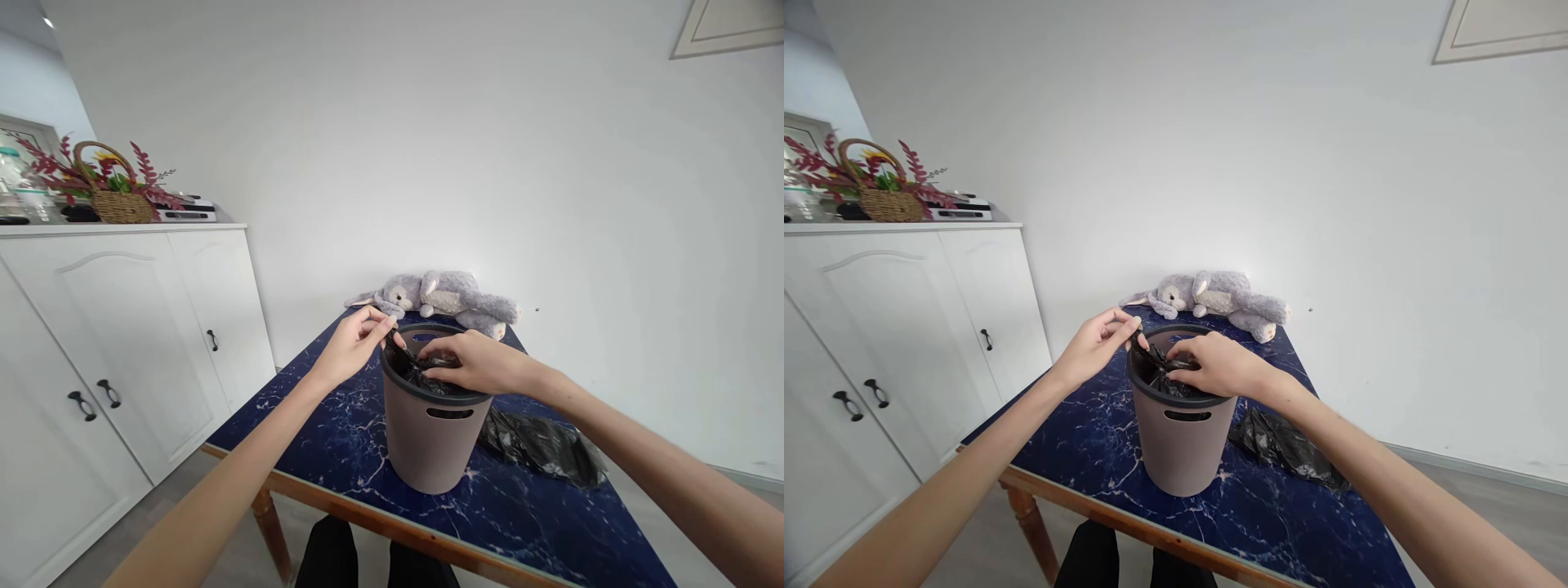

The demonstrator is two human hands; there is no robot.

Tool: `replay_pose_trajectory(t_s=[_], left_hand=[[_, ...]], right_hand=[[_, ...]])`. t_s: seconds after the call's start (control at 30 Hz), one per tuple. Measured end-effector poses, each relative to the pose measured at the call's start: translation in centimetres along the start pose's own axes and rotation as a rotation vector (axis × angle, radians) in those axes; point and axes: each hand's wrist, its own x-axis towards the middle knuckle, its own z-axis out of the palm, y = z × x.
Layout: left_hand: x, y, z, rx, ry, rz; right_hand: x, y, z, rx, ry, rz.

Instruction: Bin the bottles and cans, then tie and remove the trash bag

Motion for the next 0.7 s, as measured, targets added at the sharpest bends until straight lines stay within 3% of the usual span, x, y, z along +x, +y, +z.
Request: replay_pose_trajectory(t_s=[0.13, 0.23, 0.3, 0.37, 0.53, 0.7], left_hand=[[-0.9, -0.9, 0.0, -0.061, 0.050, -0.006], [-1.8, -3.3, -0.5, -0.100, 0.281, -0.055], [-2.5, -5.7, -1.4, -0.088, 0.452, -0.160], [-3.4, -8.3, -2.5, -0.043, 0.526, -0.295], [-7.2, -14.1, -4.1, 0.055, 0.463, -0.459], [-11.8, -18.0, -3.2, 0.153, 0.384, -0.542]], right_hand=[[1.1, 0.2, 0.4, -0.079, -0.004, -0.038], [0.9, 0.9, 0.3, -0.065, 0.101, -0.047], [0.6, 1.5, 0.0, -0.018, 0.177, -0.035], [0.3, 2.2, -0.4, 0.055, 0.235, -0.007], [0.1, 3.3, -1.7, 0.368, 0.408, 0.060], [0.6, 3.6, -3.5, 0.754, 0.560, 0.081]])
